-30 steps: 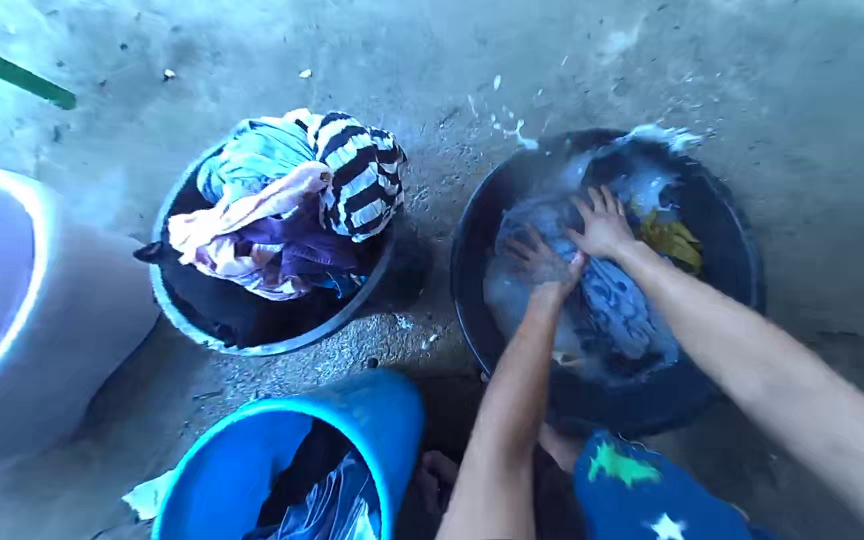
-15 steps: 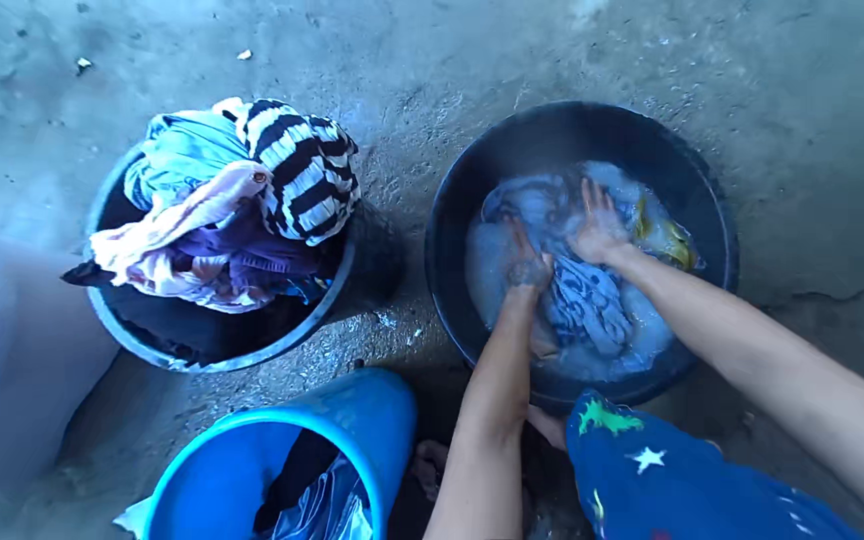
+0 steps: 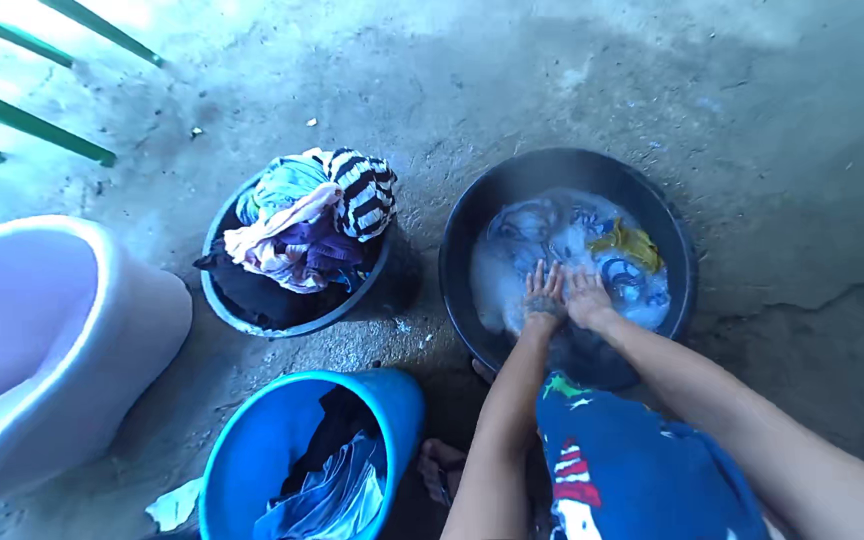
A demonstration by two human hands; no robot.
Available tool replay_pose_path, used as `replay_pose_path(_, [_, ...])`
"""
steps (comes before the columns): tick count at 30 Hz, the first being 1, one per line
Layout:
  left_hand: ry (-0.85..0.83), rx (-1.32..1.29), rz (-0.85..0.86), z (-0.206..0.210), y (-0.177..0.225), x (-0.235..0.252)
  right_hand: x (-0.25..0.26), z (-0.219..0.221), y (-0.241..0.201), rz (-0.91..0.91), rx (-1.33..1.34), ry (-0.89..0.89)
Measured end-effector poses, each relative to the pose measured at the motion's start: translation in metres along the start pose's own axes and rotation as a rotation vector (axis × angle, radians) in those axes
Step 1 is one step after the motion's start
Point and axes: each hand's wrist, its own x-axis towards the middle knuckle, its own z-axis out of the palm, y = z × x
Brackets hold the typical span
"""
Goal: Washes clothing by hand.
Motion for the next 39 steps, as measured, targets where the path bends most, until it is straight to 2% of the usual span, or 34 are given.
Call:
replay_pose_path(2, [-0.065,-0.056,-0.036,-0.016,0.007,-0.003,-0.001,-0.020,-0.013,0.049,0.027,0.018])
replay_pose_path(3, [-0.074,-0.083,-0.028,-0.015,0.007,-0.014,-0.010,-0.020,-0.016,0.077,0.070,0.093])
replay_pose_path(5, [-0.063,-0.126,-0.021,-0.001,0.001,-0.048,-0.041,0.000,-0.017,0.143,0.213,0.241])
replay_pose_path(6, [-0.064,-0.117,-0.029,0.004,-0.002,-0.065,-0.058,0.012,-0.017,0.198,0.291,0.217])
replay_pose_path(9, [-0.152,-0.161,-0.112,-0.001,0.007,-0.086,-0.084,0.032,-0.007,0.329,0.402,-0.043])
replay_pose_path(11, [-0.086,-0.351,-0.138,-0.012,0.014,-0.088,-0.085,0.019,-0.003,0.253,0.393,-0.107])
replay_pose_path(13, [0.068,-0.617,-0.176,-0.019,0.009,-0.088,-0.093,-0.011,-0.002,0.093,0.320,-0.018])
replay_pose_path(15, [0.191,-0.900,-0.307,-0.030,0.000,-0.094,-0.106,-0.054,-0.006,-0.034,0.300,0.105])
replay_pose_path(18, [0.213,-1.320,-0.512,-0.064,-0.009,-0.113,-0.121,-0.126,-0.019,-0.108,0.489,0.200])
replay_pose_path(20, [0.138,-1.482,-0.466,-0.079,-0.014,-0.125,-0.131,-0.162,-0.029,-0.104,0.603,0.290])
replay_pose_path(22, [0.081,-1.570,-0.330,-0.092,-0.008,-0.130,-0.139,-0.194,-0.041,-0.116,0.749,0.428])
replay_pose_path(24, [0.140,-1.627,-0.149,-0.105,0.004,-0.133,-0.157,-0.229,-0.057,-0.155,0.982,0.518])
replay_pose_path(27, [0.293,-1.551,0.102,-0.120,0.025,-0.133,-0.191,-0.269,-0.078,-0.229,1.446,0.530])
replay_pose_path(29, [0.377,-1.408,0.125,-0.135,0.037,-0.133,-0.204,-0.283,-0.087,-0.290,1.694,0.501])
replay_pose_path(32, [0.378,-0.970,-0.073,-0.144,0.038,-0.131,-0.207,-0.289,-0.087,-0.336,1.882,0.506])
replay_pose_path(35, [0.249,-0.591,-0.252,-0.116,0.016,-0.126,-0.192,-0.274,-0.062,-0.243,1.977,0.583])
replay_pose_path(37, [0.199,-0.530,-0.342,-0.102,-0.004,-0.126,-0.176,-0.253,-0.033,-0.203,1.987,0.624])
replay_pose_path(39, [0.213,-0.587,-0.428,-0.102,-0.021,-0.133,-0.156,-0.220,0.001,-0.106,2.008,0.636])
